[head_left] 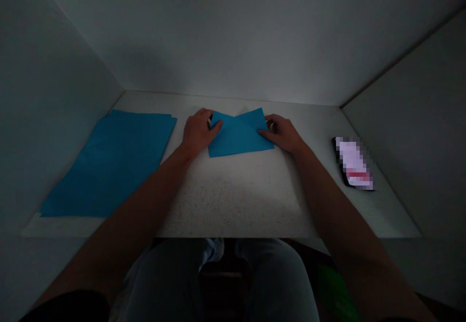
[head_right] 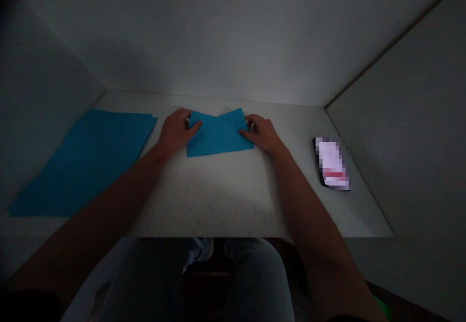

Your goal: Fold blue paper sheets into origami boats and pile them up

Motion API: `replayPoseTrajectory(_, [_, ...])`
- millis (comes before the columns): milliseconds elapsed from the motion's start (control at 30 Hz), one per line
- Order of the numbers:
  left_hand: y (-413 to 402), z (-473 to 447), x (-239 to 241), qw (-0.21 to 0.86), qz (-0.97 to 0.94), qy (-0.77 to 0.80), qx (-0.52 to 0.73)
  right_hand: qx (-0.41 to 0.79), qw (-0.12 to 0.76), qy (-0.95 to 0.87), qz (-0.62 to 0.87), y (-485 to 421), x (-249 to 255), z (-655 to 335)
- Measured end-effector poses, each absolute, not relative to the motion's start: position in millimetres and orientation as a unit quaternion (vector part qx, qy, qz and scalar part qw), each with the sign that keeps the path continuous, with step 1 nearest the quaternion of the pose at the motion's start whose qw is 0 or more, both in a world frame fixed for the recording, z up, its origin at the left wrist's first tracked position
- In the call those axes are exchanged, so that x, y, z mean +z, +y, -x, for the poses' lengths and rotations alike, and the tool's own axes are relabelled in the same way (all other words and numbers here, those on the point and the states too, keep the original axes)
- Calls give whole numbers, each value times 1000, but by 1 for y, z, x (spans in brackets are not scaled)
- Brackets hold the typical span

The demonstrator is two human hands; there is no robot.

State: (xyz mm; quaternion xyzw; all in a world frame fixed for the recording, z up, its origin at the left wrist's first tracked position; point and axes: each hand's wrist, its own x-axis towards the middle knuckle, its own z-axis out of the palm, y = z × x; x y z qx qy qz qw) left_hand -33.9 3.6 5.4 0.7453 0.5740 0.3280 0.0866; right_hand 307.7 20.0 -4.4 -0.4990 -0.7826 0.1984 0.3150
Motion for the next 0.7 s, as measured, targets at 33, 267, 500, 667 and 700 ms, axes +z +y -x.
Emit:
replayPoseTrajectory(33, [2, 32, 7, 89, -751, 557, 343, 195, 322, -789, 485, 20, -4, -306])
replayPoseTrajectory(267, [-12, 21, 14, 176, -809, 445, 340, 201, 329, -816, 431, 14, 4, -297])
replayPoseTrajectory(500, [-11, 20, 12, 144, -882, 405, 192, 197, 248, -867, 385, 15, 1, -291])
replayPoseTrajectory(667, [-17, 21, 16, 135, -897, 384, 170, 183, 222, -883, 371, 13, 4, -288])
replayPoseTrajectory(700, [-18, 22, 17, 134, -901, 377, 170, 183, 218, -885, 370, 12, 5, -288])
